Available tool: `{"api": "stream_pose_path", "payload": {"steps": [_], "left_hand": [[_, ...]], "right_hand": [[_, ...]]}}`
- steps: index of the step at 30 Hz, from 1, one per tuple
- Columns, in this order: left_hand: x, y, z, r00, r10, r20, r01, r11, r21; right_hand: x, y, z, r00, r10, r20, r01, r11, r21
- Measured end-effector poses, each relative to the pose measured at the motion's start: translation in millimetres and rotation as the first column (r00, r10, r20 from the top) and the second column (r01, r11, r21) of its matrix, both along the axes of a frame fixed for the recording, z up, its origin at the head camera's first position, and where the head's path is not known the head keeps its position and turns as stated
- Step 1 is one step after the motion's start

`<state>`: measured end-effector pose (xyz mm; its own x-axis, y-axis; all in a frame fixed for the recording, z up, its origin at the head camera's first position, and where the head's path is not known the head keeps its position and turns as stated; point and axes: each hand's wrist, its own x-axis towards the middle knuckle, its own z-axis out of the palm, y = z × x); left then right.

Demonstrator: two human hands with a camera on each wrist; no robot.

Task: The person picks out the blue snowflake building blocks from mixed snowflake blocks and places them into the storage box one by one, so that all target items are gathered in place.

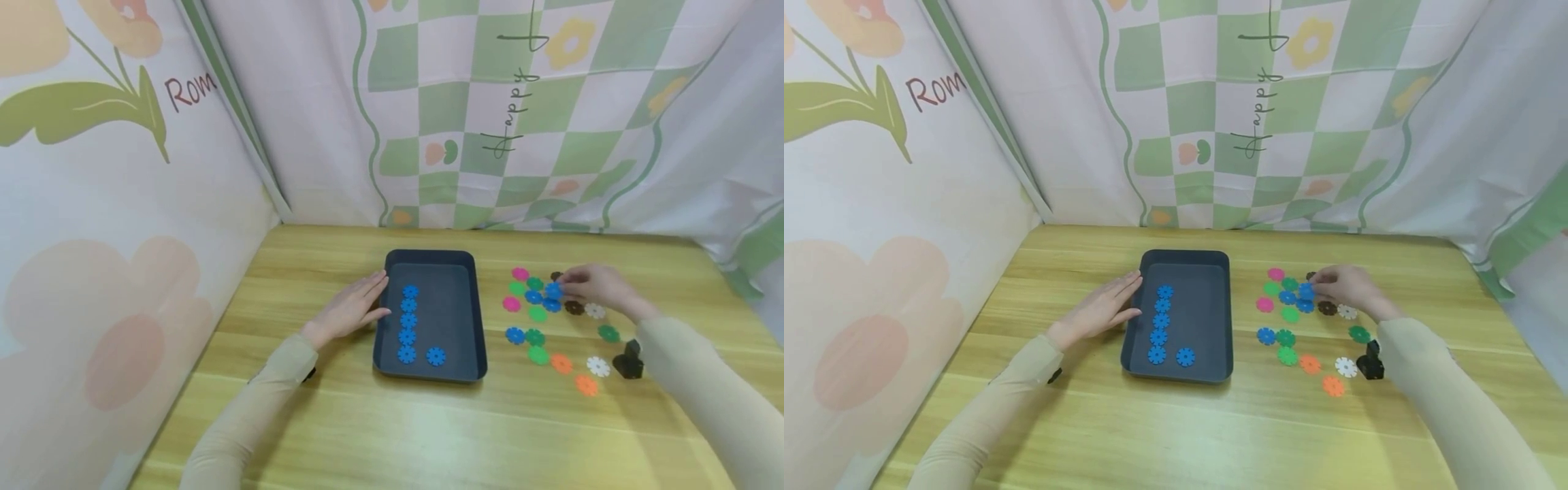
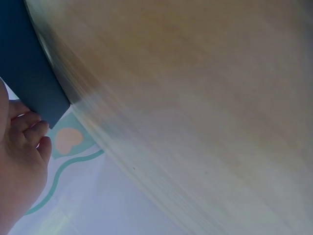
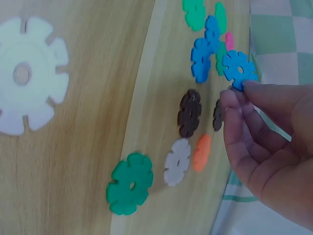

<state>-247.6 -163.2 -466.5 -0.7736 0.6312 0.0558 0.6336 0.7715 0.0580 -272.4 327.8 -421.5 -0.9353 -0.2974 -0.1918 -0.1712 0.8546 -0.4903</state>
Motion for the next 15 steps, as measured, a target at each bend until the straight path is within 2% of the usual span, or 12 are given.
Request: {"api": "stream_pose_path", "payload": {"steps": [3, 15], "left_hand": [[0.1, -0.2, 0.2, 1.0, -0.004, -0.004, 0.004, 1.0, 0.001], [0.2, -0.3, -0.5, 1.0, -0.012, -0.019, 0.012, 1.0, 0.005]], "right_hand": [[3.2, -9, 6.1, 1.0, 0.013, -0.001, -0.013, 1.0, 0.016], [17.8, -52, 21.7, 1.0, 0.024, 0.018, -0.023, 0.998, -0.053]]}}
